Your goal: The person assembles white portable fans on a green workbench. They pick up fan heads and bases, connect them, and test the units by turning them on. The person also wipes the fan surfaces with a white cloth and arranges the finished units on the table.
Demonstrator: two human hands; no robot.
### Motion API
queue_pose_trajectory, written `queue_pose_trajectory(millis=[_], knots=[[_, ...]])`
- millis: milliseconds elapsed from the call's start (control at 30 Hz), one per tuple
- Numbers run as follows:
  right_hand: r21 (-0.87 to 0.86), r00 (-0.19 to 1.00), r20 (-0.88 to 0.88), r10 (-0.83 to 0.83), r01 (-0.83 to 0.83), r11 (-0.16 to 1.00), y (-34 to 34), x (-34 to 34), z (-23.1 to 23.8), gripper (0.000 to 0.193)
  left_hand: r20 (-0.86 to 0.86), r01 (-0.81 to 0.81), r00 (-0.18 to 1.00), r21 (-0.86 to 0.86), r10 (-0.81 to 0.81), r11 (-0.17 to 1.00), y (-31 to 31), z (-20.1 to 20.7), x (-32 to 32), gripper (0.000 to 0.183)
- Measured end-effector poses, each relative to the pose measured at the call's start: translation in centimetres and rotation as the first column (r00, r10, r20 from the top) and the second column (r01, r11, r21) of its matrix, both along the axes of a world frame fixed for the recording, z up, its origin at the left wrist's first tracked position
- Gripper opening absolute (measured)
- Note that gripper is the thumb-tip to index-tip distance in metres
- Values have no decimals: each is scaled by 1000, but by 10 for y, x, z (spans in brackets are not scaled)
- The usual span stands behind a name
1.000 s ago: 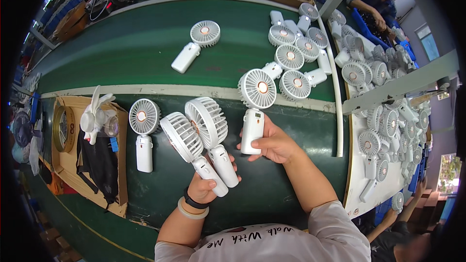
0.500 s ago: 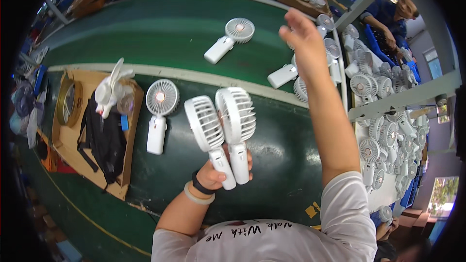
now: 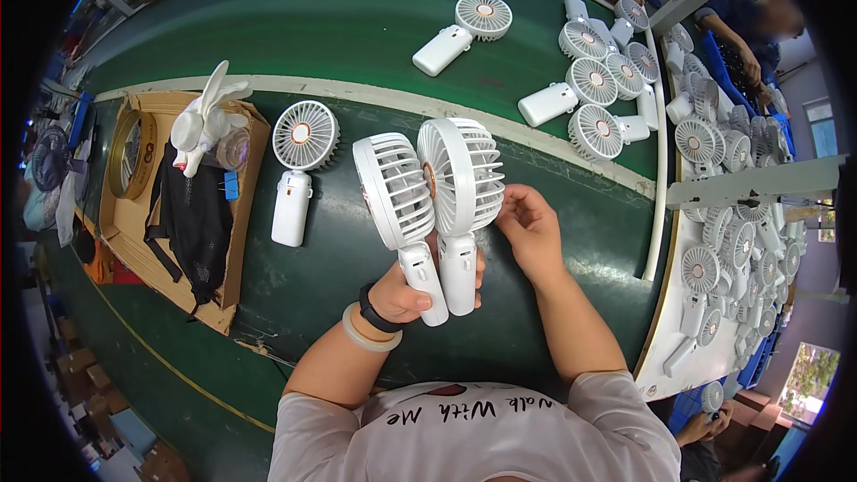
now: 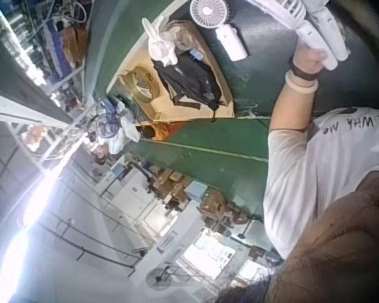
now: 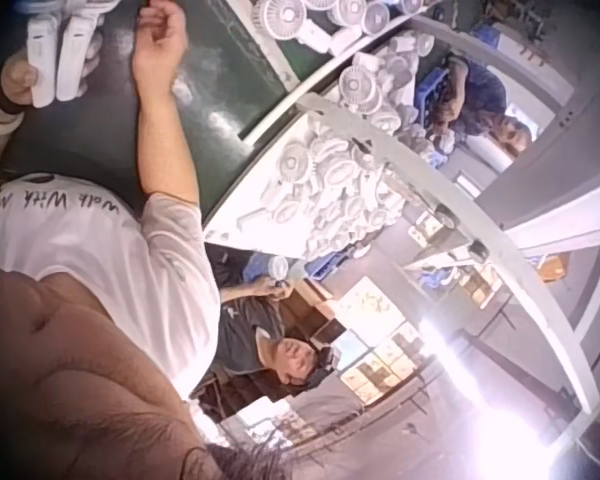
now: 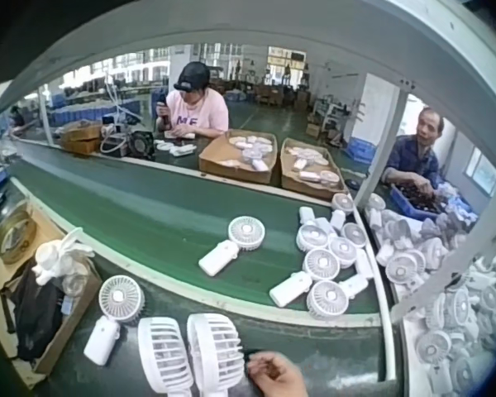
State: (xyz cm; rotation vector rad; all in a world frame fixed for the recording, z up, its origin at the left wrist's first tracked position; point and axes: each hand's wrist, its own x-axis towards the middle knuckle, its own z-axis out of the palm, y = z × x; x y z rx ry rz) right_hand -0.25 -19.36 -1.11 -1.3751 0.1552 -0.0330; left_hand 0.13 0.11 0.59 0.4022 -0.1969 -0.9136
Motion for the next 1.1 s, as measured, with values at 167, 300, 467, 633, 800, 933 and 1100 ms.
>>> queue_pose_trajectory(millis=[167, 300, 467, 633, 800, 933, 1100], knots=[[-37, 995, 74, 70, -67, 997, 1, 1, -3, 25, 14, -2, 1000, 31, 1, 1000, 0, -4, -2, 90], [-131, 994, 51, 99, -92, 987, 3, -1, -4, 21, 52, -24, 998, 28, 22, 999, -1, -3, -2, 87], [-175, 988, 72, 139, -124, 977, 4, -2, 2, 18, 58, -48, 997, 23, 47, 999, -1, -4, -4, 81], [252, 962, 158, 223, -257, 933, 19, -9, 7, 50, 383, -342, 909, 462, 163, 818, -2, -1, -8, 71], [325, 907, 47, 419, -411, 852, 22, -25, 12, 91, 953, -848, 297, 293, -62, 441, -26, 2, -27, 69], [769, 897, 129, 424, -360, 528, 11, -10, 14, 81, 975, -825, 209, 214, -70, 522, -17, 3, -27, 78], [861, 892, 151, 425, -330, 388, 5, -6, 17, 74, 967, -794, 256, 216, -11, 568, -19, 3, -28, 76]])
